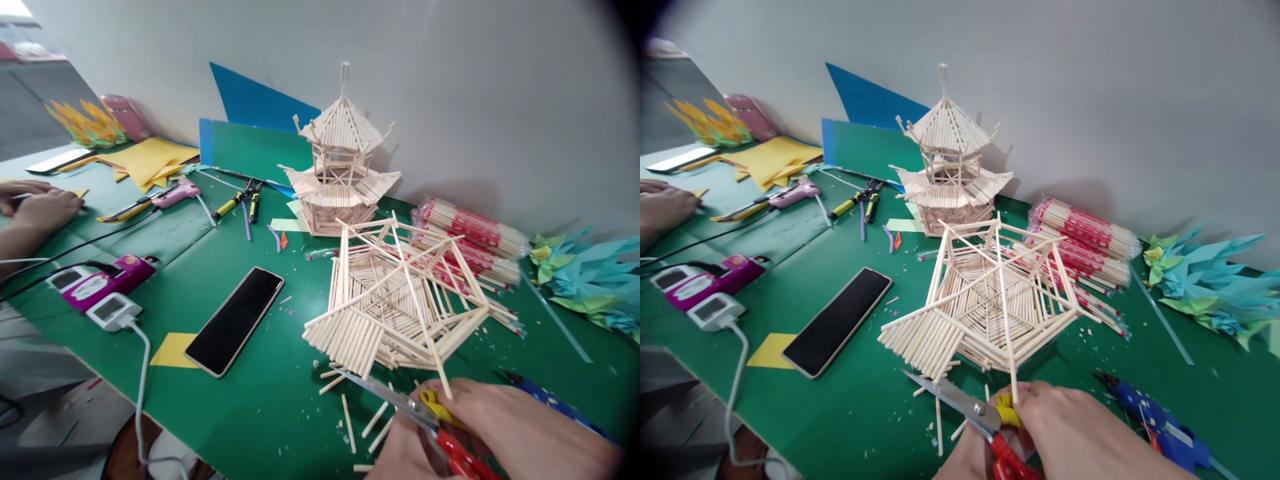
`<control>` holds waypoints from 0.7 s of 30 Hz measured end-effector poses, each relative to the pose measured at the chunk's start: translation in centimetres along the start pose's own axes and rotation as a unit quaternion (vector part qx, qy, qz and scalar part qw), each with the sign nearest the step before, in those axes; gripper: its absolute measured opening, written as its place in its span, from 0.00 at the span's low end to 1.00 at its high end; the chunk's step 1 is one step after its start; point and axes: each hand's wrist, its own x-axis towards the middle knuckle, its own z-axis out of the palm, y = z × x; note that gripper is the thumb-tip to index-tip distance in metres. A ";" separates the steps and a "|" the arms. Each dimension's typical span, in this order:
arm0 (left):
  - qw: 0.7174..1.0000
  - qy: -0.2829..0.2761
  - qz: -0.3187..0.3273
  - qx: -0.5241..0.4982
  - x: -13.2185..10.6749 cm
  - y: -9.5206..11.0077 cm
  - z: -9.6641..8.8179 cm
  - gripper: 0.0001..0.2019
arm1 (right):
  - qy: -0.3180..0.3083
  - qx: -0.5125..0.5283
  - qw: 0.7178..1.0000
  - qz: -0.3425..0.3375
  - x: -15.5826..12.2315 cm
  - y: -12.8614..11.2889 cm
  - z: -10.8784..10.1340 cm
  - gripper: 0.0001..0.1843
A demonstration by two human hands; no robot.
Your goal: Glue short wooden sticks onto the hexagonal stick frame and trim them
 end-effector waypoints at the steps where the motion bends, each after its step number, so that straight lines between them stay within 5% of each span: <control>1: 1.000 0.000 -0.002 -0.005 -0.4 0.3 0.2 0.32 | -0.001 0.001 1.000 0.005 0.0 0.0 0.1 0.07; 6: 0.999 -0.033 -0.013 -0.004 -1.1 1.3 0.9 0.23 | -0.019 0.000 0.999 0.030 -0.2 0.1 0.0 0.10; 21: 0.992 -0.099 0.053 0.059 -1.1 1.4 0.8 0.24 | -0.007 -0.035 0.999 0.023 -0.6 0.7 0.3 0.15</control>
